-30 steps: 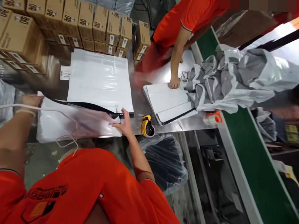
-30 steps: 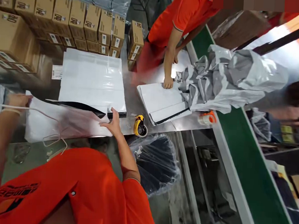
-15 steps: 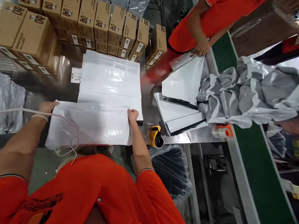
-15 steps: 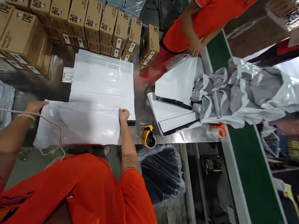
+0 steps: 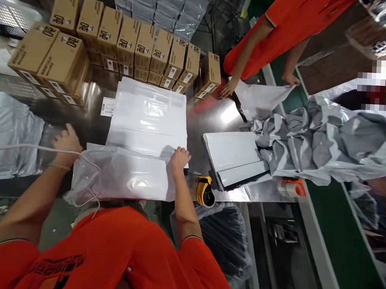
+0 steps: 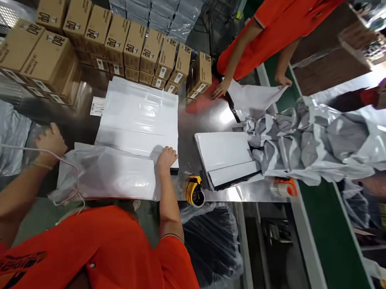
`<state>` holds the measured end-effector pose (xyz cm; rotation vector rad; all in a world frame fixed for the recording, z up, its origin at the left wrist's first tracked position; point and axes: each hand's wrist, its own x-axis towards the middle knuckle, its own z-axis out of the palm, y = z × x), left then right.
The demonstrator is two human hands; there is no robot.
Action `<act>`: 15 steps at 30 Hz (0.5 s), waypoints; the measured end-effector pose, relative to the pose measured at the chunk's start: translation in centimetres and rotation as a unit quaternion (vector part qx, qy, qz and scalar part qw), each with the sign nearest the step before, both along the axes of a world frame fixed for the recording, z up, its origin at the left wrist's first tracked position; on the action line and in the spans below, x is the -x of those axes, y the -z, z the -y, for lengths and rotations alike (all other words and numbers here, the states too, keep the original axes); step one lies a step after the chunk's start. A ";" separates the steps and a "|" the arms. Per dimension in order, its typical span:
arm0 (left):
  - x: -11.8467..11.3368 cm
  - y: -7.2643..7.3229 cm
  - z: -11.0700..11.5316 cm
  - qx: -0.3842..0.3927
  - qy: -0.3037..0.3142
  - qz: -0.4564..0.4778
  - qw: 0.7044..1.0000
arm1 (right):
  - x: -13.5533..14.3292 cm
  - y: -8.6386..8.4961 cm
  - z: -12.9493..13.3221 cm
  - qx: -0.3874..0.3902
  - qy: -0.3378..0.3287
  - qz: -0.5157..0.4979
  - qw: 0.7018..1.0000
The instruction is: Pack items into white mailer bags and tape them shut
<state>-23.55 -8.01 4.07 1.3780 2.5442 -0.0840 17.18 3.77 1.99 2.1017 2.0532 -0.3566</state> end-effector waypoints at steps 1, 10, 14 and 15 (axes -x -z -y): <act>-1.8 -0.2 -0.6 -0.011 0.053 0.029 0.998 | 1.2 -0.3 0.7 -0.007 -0.075 -0.025 0.997; -6.2 4.5 -2.6 0.140 0.167 0.259 0.941 | 1.8 1.6 2.8 0.169 -0.166 -0.013 0.972; -4.1 3.9 1.9 0.004 0.098 0.249 0.963 | -3.3 1.2 0.9 0.217 -0.100 -0.051 0.970; -4.6 3.6 3.9 -0.044 0.061 0.253 0.965 | -4.2 0.9 0.4 0.236 -0.092 -0.053 0.966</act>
